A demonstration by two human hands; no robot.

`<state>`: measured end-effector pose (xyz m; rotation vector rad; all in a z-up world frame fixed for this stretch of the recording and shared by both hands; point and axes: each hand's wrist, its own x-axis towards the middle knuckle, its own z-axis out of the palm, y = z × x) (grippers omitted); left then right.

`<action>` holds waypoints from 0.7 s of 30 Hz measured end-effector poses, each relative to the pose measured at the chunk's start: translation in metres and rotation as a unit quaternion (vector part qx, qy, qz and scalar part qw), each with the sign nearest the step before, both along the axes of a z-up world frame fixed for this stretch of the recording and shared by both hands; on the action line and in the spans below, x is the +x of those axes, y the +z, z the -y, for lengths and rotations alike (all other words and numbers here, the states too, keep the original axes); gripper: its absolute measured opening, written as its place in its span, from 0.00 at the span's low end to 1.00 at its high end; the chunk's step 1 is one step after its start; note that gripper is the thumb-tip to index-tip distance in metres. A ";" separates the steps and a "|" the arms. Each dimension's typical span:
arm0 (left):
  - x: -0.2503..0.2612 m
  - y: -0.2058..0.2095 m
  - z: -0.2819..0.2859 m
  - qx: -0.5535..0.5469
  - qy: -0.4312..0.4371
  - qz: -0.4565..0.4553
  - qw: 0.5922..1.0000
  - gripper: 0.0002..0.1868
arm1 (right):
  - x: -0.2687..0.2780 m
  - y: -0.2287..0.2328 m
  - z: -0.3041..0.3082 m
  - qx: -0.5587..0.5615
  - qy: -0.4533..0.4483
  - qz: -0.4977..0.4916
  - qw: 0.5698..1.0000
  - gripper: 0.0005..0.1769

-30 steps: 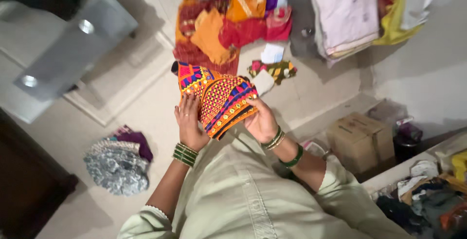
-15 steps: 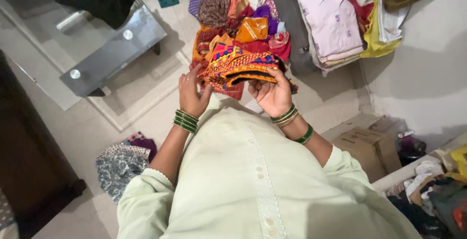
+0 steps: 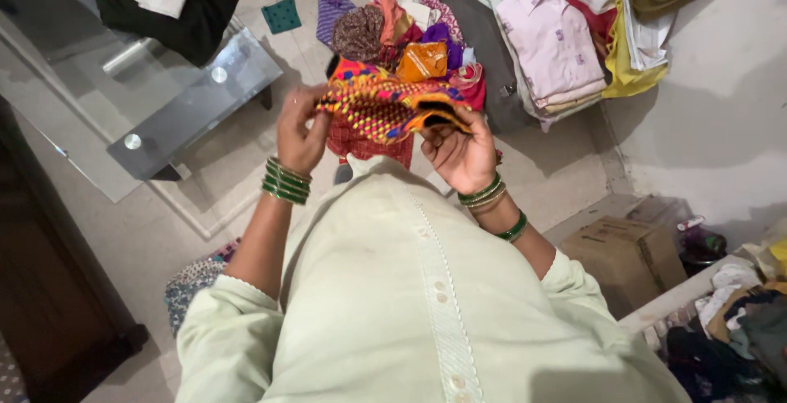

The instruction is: The person picks up several garments from a pile on the floor, including a small decorated top, a pink cloth, and various dark clothes, and folds them one by one.

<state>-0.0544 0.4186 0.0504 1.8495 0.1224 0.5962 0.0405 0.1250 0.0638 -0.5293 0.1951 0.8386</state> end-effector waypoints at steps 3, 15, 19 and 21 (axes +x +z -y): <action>0.013 0.031 -0.006 0.020 -0.047 -0.031 0.998 0.14 | 0.003 -0.006 0.003 0.008 -0.013 0.027 1.000 0.27; 0.045 0.079 -0.012 0.196 -0.151 -0.085 0.965 0.16 | 0.000 0.007 -0.009 -0.281 0.110 0.469 0.830 0.30; 0.047 0.090 -0.022 0.183 -0.194 -0.165 0.950 0.16 | 0.008 0.031 -0.037 -0.401 0.078 0.717 0.565 0.48; 0.052 0.097 -0.023 0.229 -0.229 -0.023 0.946 0.17 | 0.020 0.037 -0.055 -0.390 0.085 0.735 0.548 0.52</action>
